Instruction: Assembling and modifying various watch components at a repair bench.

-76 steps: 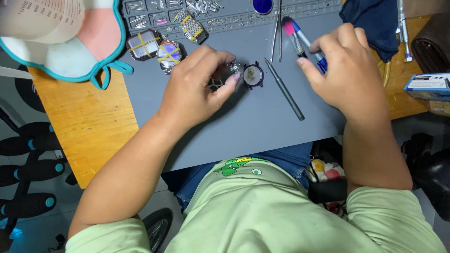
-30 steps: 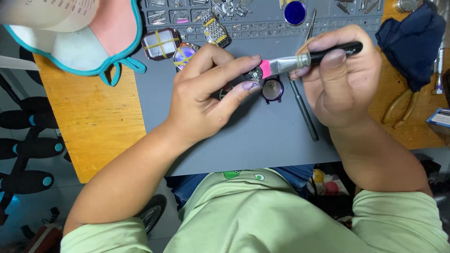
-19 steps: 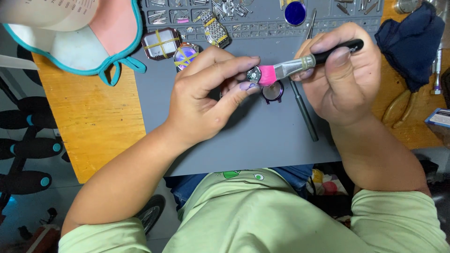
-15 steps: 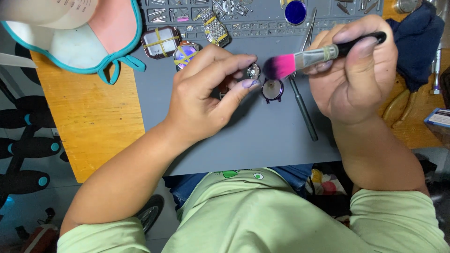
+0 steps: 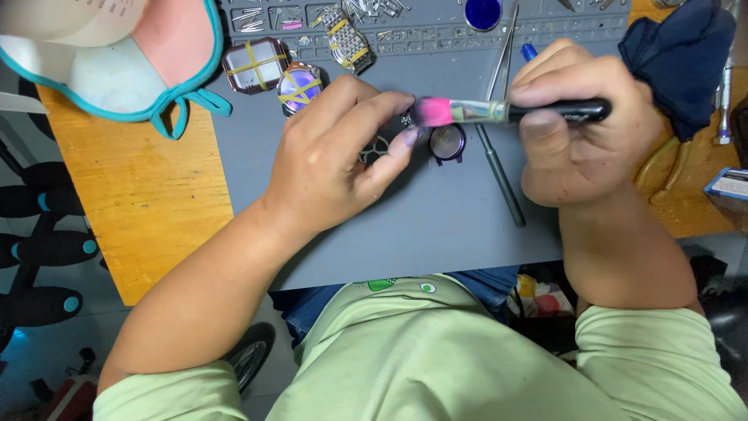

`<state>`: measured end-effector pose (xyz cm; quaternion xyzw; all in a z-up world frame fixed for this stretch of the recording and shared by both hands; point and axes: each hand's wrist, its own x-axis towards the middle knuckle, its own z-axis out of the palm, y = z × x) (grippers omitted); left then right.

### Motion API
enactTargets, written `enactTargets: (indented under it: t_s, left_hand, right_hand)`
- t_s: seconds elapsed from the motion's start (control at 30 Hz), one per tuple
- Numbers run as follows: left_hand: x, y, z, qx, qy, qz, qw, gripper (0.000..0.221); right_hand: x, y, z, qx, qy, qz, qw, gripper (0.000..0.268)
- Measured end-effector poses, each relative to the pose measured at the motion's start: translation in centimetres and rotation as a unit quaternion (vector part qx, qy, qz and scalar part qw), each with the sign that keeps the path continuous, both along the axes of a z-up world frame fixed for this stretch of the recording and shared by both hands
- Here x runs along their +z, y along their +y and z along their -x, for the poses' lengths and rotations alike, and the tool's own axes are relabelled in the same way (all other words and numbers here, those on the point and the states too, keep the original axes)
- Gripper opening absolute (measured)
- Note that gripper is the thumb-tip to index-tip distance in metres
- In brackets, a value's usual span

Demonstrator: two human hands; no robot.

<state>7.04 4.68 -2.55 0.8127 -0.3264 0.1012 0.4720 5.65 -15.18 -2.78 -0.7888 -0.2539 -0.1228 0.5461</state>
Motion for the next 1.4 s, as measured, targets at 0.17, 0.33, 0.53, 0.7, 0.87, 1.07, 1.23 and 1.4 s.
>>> enactTargets:
  t_s: [0.17, 0.33, 0.53, 0.7, 0.87, 1.07, 1.23, 1.4]
  left_hand:
    - [-0.2, -0.1, 0.2, -0.002, -0.003, -0.016, 1.0, 0.022]
    - [-0.2, 0.0, 0.1, 0.0, -0.011, -0.033, 0.999, 0.022]
    - [-0.3, 0.0, 0.1, -0.009, -0.009, -0.045, 0.999, 0.024]
    - [-0.2, -0.1, 0.2, -0.009, -0.027, -0.036, 0.999, 0.021]
    - [-0.2, -0.1, 0.2, 0.005, -0.018, -0.036, 0.999, 0.019]
    - [-0.5, -0.2, 0.3, 0.005, -0.033, -0.051, 0.998, 0.021]
    - [-0.3, -0.2, 0.3, 0.001, -0.035, -0.045, 0.998, 0.019]
    - [0.0, -0.6, 0.6, -0.011, 0.213, 0.115, 0.97, 0.02]
  right_hand:
    - [0.0, -0.1, 0.0, 0.008, -0.013, -0.023, 1.0, 0.013]
    - [0.3, -0.1, -0.3, 0.025, -0.049, 0.056, 0.997, 0.005]
    - [0.1, -0.1, -0.3, 0.05, -0.042, 0.014, 0.998, 0.012]
    - [-0.1, -0.3, 0.0, 0.043, 0.002, -0.01, 0.999, 0.014]
    - [0.3, -0.1, -0.2, 0.026, -0.058, 0.036, 0.997, 0.011]
    - [0.7, 0.5, -0.2, 0.041, -0.019, 0.045, 0.998, 0.01]
    - [0.6, 0.0, 0.1, -0.002, -0.001, 0.031, 1.0, 0.011]
    - [0.2, -0.8, -0.1, -0.039, -0.035, 0.009, 0.999, 0.008]
